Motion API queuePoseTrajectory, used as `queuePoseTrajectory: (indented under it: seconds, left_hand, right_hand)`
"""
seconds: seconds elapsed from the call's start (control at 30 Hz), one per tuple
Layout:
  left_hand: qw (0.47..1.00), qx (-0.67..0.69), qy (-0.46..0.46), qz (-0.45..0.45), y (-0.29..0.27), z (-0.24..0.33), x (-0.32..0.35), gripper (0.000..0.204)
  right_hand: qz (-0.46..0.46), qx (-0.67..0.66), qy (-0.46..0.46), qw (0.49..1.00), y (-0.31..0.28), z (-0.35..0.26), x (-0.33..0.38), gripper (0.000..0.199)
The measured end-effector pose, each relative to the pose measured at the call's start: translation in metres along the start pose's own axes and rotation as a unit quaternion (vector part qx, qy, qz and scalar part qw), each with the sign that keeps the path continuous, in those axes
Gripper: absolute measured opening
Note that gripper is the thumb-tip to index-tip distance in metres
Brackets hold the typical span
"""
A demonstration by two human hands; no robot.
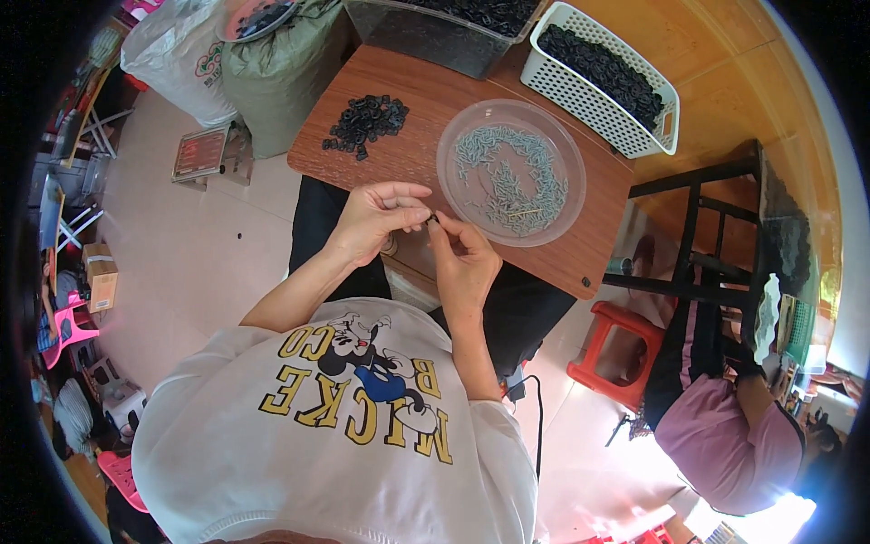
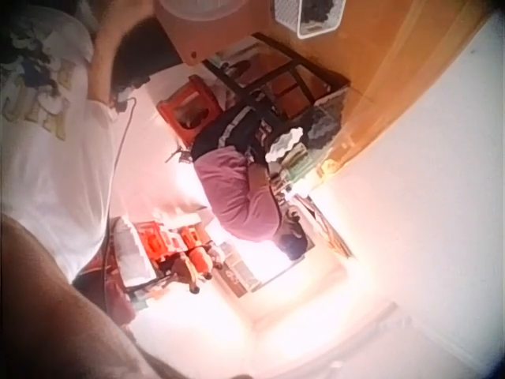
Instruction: The person assembles small plastic pieces and metal rings by hand, taking them from containers and fitting them together.
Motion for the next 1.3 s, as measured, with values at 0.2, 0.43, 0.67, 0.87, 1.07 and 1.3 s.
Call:
queuePoseTrajectory:
  seconds: [0.2, 0.43, 0.67, 0.87, 1.07, 1.3]
  left_hand:
    - [0.999, 0.007, -0.043, 0.004, -0.012, -0.01, 0.0, 0.034]
    - [0.998, -0.048, -0.045, 0.014, -0.026, 0.008, -0.005, 0.03]
    - [0.771, -0.57, 0.26, 0.118, -0.08, 0.082, -0.074, 0.019]
    - [0.627, -0.727, 0.281, 0.02, -0.108, 0.087, -0.126, 0.021]
    - [0.64, -0.727, 0.247, -0.015, -0.105, 0.083, -0.132, 0.019]
    - [0.792, -0.578, 0.196, 0.024, -0.088, 0.091, -0.117, 0.017]
  right_hand:
    - [-0.024, -0.019, 0.05, 0.998, 0.009, 0.009, 0.0, 0.014]
    - [-0.026, -0.113, 0.05, 0.992, 0.011, 0.014, 0.0, 0.014]
    - [-0.016, -0.117, 0.058, 0.991, 0.002, 0.007, 0.001, 0.013]
    - [-0.03, -0.113, 0.06, 0.991, 0.001, 0.006, 0.005, 0.014]
    - [-0.03, -0.116, 0.062, 0.991, 0.0, 0.008, 0.004, 0.014]
    - [-0.037, -0.127, 0.059, 0.989, 0.0, 0.007, -0.002, 0.014]
Point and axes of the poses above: each hand's wrist, its own x-axis away from the middle knuckle, its own y-axis out of the palm, z = x × y, the point moved 3 cm from there along -x, towards the middle knuckle, and after that the axes turned 1 degree about -z, right-handed, at the moved point
